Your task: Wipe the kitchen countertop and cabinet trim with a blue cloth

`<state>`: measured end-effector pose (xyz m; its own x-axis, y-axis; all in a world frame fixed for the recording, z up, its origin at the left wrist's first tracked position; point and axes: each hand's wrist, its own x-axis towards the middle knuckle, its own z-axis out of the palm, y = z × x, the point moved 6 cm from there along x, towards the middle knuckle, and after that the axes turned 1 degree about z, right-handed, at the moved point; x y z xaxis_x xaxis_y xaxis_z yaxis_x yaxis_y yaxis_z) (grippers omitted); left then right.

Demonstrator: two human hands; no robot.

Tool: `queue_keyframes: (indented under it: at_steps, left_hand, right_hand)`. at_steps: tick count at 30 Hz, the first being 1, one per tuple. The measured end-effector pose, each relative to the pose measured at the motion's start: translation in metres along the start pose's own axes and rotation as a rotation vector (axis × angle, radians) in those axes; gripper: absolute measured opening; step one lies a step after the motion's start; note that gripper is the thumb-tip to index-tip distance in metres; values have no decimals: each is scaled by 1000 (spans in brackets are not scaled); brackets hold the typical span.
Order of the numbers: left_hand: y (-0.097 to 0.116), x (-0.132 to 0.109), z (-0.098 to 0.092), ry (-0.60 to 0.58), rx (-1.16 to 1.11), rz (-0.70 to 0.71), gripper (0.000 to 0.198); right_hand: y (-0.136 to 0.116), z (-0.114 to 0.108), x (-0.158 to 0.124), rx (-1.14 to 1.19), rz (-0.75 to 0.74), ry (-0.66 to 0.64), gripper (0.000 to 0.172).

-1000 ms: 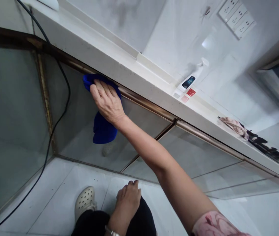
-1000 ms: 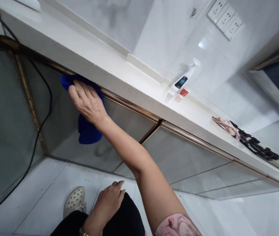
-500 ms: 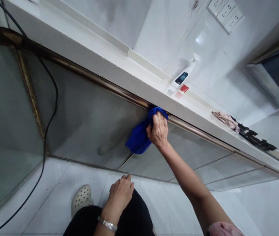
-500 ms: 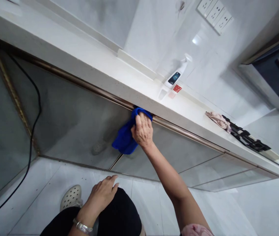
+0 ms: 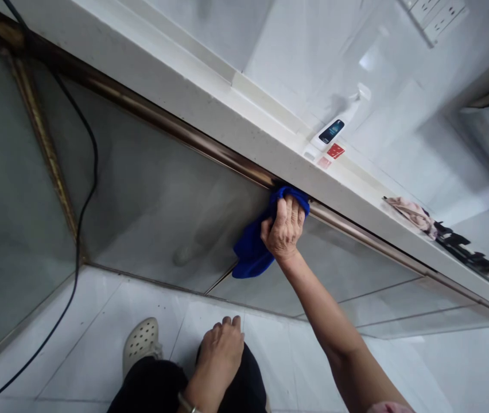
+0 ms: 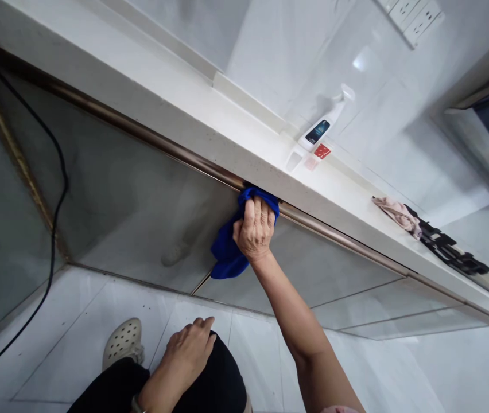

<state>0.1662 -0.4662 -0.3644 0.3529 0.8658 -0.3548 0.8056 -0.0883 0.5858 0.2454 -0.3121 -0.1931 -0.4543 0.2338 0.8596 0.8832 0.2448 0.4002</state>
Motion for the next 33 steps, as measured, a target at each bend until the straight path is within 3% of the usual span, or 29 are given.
queue_keyframes:
  at_steps: [9,18,27,30,33]
  left_hand:
    - [11,0,14,-30,5,39,45]
    - [14,12,46,-61,8,-1,57]
    - [10,18,94,127,54,66,50]
    - [9,19,98,77,83,55,50]
    - [11,18,88,105,86,63,49]
  right_hand:
    - [-6,-2,5,-8,50,35,60]
    - [-16,3,15,-53,15,127,53]
    - [-19,13,21,-6,-9,74,54]
    - [-22,11,24,-19,-19,107,55]
    - [-25,11,26,-11,-23,122,56]
